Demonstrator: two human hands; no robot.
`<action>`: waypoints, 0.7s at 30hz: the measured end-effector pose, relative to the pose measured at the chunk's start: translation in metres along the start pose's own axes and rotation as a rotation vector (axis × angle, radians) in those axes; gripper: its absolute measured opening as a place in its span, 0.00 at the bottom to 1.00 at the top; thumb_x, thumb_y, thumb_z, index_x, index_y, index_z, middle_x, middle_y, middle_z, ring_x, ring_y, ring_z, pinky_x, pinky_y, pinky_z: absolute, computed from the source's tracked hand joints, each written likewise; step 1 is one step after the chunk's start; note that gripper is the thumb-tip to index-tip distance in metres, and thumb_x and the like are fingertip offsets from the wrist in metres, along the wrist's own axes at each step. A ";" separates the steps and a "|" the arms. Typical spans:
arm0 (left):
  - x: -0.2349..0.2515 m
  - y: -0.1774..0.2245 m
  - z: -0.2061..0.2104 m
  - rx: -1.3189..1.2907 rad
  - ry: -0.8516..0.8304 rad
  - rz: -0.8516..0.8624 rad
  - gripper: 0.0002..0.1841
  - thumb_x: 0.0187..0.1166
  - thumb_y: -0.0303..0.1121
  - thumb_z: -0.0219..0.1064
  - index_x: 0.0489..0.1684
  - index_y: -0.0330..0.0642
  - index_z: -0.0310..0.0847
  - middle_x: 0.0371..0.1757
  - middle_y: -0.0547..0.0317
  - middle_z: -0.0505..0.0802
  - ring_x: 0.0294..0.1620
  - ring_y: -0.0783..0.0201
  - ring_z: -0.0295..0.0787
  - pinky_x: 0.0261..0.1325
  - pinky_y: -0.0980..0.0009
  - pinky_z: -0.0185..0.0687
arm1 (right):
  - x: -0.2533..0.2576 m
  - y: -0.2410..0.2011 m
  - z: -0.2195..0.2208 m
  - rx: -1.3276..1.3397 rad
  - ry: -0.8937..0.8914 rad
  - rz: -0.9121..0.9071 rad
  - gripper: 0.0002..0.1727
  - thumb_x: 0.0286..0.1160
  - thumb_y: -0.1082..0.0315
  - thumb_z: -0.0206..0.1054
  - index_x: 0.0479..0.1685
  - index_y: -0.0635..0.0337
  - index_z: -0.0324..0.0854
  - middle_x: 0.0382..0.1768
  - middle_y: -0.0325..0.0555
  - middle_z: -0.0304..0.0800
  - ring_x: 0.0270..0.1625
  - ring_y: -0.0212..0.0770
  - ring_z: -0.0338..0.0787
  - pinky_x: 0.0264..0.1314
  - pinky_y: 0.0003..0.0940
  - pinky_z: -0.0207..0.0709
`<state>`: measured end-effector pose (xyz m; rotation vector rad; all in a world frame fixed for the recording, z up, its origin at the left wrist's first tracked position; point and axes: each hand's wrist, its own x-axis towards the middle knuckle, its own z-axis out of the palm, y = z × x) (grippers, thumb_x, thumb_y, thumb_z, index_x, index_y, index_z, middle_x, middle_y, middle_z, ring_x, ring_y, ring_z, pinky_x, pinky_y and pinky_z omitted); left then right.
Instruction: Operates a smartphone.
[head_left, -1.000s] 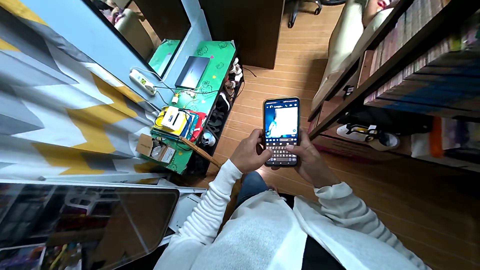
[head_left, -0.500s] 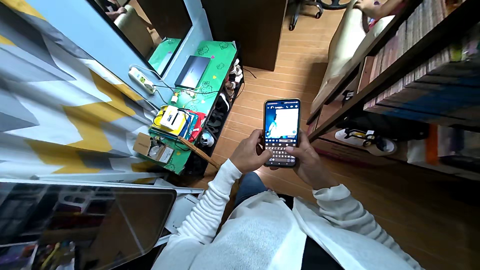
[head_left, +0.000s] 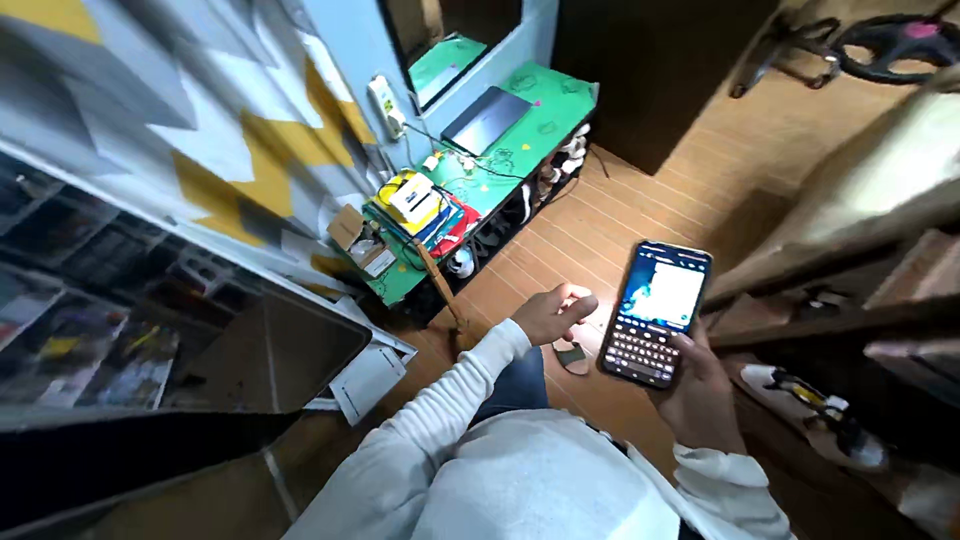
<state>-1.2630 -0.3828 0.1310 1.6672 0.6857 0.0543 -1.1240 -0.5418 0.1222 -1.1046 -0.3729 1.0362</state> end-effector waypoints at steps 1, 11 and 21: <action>0.003 -0.008 -0.006 0.017 0.028 -0.072 0.25 0.93 0.41 0.55 0.80 0.30 0.69 0.57 0.38 0.89 0.43 0.55 0.91 0.52 0.60 0.88 | 0.005 0.001 0.001 0.011 0.022 0.014 0.27 0.82 0.63 0.44 0.81 0.51 0.50 0.51 0.32 0.91 0.49 0.30 0.94 0.48 0.31 0.92; 0.081 -0.129 -0.144 0.228 0.619 -0.580 0.27 0.88 0.42 0.62 0.81 0.33 0.70 0.77 0.29 0.79 0.77 0.34 0.77 0.78 0.37 0.72 | 0.098 0.009 -0.006 0.009 0.116 0.280 0.23 0.87 0.54 0.39 0.76 0.50 0.58 0.46 0.31 0.93 0.44 0.29 0.95 0.43 0.29 0.92; 0.154 -0.181 -0.229 0.783 1.090 -0.695 0.33 0.84 0.54 0.58 0.62 0.26 0.86 0.62 0.19 0.87 0.66 0.28 0.85 0.75 0.41 0.75 | 0.222 -0.026 -0.016 -0.105 0.265 0.387 0.30 0.82 0.57 0.43 0.84 0.53 0.51 0.48 0.35 0.91 0.46 0.31 0.93 0.49 0.33 0.90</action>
